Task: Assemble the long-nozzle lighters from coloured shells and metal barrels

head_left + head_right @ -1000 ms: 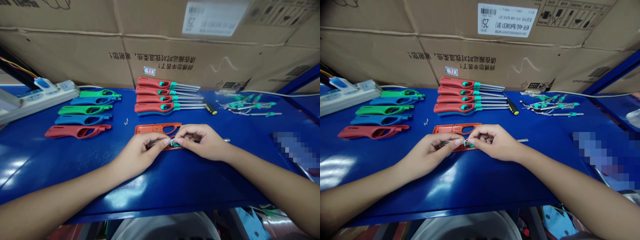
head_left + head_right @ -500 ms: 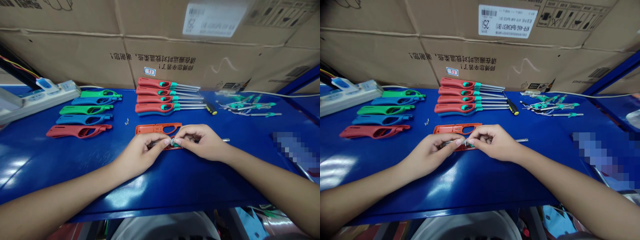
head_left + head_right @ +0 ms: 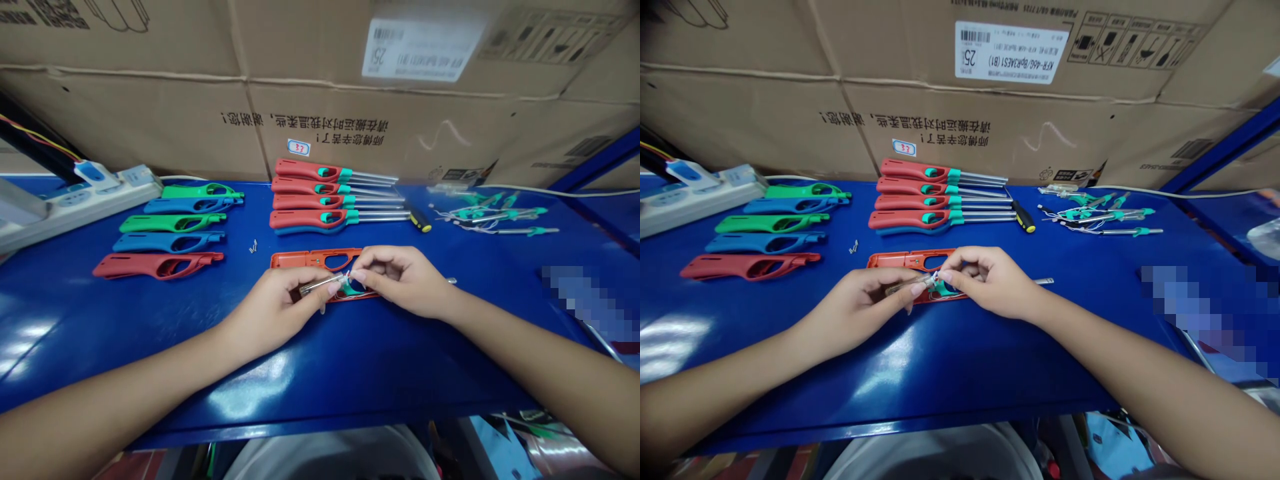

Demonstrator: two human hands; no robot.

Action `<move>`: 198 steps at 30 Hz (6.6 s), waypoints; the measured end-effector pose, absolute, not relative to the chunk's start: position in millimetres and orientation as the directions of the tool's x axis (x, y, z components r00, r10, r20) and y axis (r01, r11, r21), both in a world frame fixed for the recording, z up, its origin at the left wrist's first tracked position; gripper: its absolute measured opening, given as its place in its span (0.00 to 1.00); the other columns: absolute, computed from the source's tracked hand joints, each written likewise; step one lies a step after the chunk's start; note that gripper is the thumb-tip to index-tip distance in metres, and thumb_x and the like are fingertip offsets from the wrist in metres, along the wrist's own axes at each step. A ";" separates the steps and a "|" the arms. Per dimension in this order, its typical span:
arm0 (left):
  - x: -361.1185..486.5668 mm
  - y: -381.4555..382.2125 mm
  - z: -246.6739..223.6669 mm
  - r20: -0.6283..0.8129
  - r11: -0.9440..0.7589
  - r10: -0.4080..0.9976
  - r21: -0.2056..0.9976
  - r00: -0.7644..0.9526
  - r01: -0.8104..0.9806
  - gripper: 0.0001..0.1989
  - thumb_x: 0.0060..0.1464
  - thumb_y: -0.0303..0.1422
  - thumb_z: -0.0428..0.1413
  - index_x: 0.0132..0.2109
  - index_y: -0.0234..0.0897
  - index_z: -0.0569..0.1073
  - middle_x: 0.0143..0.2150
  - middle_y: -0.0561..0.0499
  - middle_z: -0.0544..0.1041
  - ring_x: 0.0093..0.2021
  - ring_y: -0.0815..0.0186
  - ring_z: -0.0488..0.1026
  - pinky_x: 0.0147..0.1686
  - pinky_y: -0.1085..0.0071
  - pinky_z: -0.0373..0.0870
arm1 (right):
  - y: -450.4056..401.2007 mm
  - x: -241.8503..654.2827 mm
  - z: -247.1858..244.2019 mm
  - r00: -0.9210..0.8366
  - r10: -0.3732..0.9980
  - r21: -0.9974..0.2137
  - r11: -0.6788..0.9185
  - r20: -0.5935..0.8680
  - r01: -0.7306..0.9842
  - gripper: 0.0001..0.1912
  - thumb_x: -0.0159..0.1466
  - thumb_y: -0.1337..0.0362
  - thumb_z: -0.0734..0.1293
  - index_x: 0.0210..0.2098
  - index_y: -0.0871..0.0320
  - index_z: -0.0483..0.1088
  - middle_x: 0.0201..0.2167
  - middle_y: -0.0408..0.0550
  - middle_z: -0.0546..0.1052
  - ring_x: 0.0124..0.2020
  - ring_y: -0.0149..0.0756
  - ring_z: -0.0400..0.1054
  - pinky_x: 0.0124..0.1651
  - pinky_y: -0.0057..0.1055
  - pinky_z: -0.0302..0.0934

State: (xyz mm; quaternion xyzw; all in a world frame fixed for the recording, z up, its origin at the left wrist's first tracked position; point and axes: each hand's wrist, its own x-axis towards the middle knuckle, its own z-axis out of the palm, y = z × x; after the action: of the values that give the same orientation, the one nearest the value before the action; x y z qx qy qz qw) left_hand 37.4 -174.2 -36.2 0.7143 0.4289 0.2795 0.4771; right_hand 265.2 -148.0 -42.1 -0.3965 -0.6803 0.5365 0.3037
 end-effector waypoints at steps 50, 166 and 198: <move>41.7 -174.0 -31.9 -0.036 -0.081 0.890 0.969 0.455 0.235 0.11 0.64 0.36 0.57 0.43 0.37 0.82 0.34 0.54 0.80 0.30 0.70 0.69 0.33 0.75 0.65 | -149.6 263.6 -45.2 -0.478 0.865 -0.924 0.299 0.157 0.237 0.11 0.66 0.57 0.69 0.34 0.59 0.76 0.29 0.45 0.76 0.23 0.27 0.65 0.25 0.26 0.59; 10.9 -166.7 -20.1 0.078 -0.487 0.830 0.583 0.552 0.650 0.05 0.63 0.31 0.58 0.41 0.39 0.80 0.38 0.53 0.80 0.36 0.67 0.75 0.35 0.72 0.68 | -145.1 272.8 -51.7 -0.644 0.682 -0.753 0.611 0.346 0.242 0.12 0.65 0.67 0.71 0.48 0.57 0.75 0.41 0.47 0.73 0.20 0.18 0.53 0.23 0.24 0.55; 15.7 -174.6 -10.9 0.180 -0.542 0.820 0.551 0.544 0.634 0.10 0.66 0.38 0.55 0.45 0.41 0.80 0.42 0.51 0.80 0.40 0.65 0.76 0.36 0.71 0.71 | -147.4 270.5 -48.8 -0.616 0.691 -0.780 0.597 0.380 0.188 0.10 0.64 0.63 0.73 0.44 0.56 0.73 0.39 0.45 0.71 0.20 0.19 0.54 0.21 0.24 0.55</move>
State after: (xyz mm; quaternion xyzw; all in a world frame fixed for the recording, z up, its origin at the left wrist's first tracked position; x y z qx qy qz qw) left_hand 15.7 -174.6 -10.9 0.8516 0.4268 0.2142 0.2160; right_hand 270.5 -147.4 -48.8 -0.2669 -0.8230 0.3612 0.3478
